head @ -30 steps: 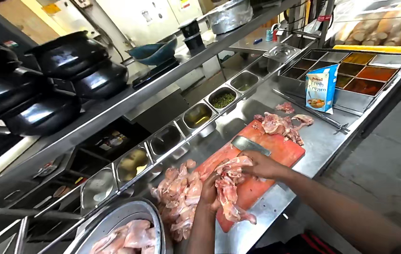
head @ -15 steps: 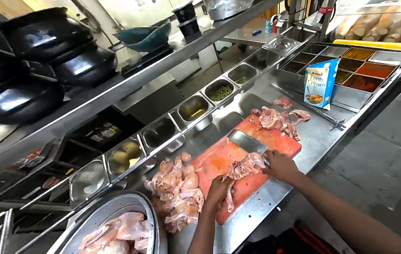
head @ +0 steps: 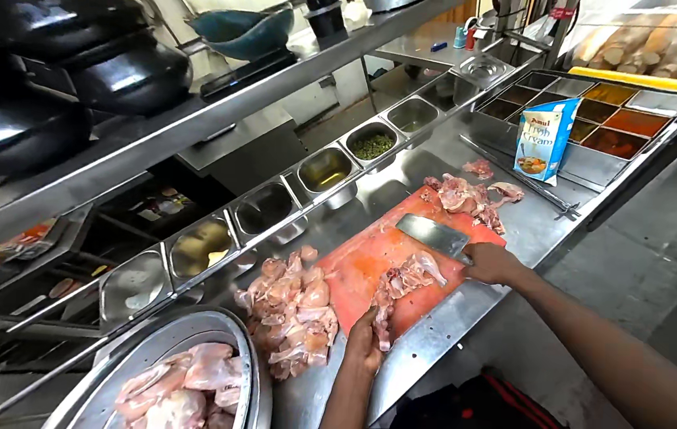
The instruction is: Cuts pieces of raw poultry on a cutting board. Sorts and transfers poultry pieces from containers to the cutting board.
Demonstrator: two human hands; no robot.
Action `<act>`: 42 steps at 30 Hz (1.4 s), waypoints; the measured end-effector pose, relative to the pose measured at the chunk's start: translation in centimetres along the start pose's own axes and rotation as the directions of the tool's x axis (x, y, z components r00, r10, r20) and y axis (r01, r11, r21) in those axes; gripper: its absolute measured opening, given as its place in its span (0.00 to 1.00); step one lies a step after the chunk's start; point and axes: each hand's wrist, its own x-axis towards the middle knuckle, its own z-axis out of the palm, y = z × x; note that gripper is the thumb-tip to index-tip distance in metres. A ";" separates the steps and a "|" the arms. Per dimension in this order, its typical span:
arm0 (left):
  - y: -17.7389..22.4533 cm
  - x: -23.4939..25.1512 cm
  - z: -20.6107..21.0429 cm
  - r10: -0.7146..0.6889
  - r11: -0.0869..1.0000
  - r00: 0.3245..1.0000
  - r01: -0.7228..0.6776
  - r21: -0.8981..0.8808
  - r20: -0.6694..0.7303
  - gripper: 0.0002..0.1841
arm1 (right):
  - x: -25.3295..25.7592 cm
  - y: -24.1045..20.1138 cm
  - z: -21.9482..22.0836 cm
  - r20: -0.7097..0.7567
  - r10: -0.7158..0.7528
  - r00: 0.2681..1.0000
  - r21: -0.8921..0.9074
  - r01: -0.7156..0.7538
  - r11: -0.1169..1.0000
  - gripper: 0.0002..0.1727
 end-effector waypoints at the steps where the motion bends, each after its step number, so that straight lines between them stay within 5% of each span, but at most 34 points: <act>1: -0.3 -0.2 0.0 -0.011 1.000 1.000 0.011 -0.029 0.001 0.20 | -0.4 -0.3 -0.5 -0.016 0.039 0.999 -0.048 -0.039 0.998 0.21; 4: -1.0 -0.7 0.4 -0.002 0.997 1.000 0.002 -0.078 -0.001 0.20 | -2.1 -0.7 -1.5 -0.130 0.049 0.990 0.074 -0.039 0.996 0.20; 7: -1.5 -1.3 0.7 0.019 0.995 1.000 -0.019 -0.096 -0.001 0.18 | -5.4 -0.9 -0.5 -0.319 -0.065 0.945 0.455 0.213 0.865 0.19; 9: -2.0 -1.8 0.4 0.039 0.996 0.999 -0.038 -0.087 0.007 0.16 | -7.3 -2.4 1.5 -0.331 -0.096 0.939 0.529 0.269 0.805 0.23; 20: -3.1 -3.4 0.5 0.086 0.968 0.996 -0.083 0.235 0.000 0.14 | -9.7 -10.3 6.1 0.015 0.014 1.000 0.153 -0.016 0.988 0.23; 27: -4.5 -4.9 0.9 0.000 0.986 0.998 -0.010 0.166 0.063 0.25 | -9.3 -12.2 6.0 0.117 0.111 0.987 -0.007 -0.111 0.994 0.20; 39: -5.0 -5.0 0.5 -0.006 0.985 0.989 -0.020 0.170 0.149 0.24 | -9.5 -12.9 5.4 0.066 0.113 0.991 -0.067 -0.109 0.992 0.18; 41: -4.9 -4.9 0.4 -0.007 0.986 0.988 -0.019 0.165 0.156 0.24 | -11.1 -13.6 3.3 -0.138 0.013 0.990 -0.039 -0.019 0.999 0.16; 42: -4.8 -4.9 0.3 -0.009 0.987 0.988 -0.016 0.160 0.156 0.24 | -12.0 -13.9 2.3 -0.351 -0.088 0.932 -0.024 0.085 0.996 0.15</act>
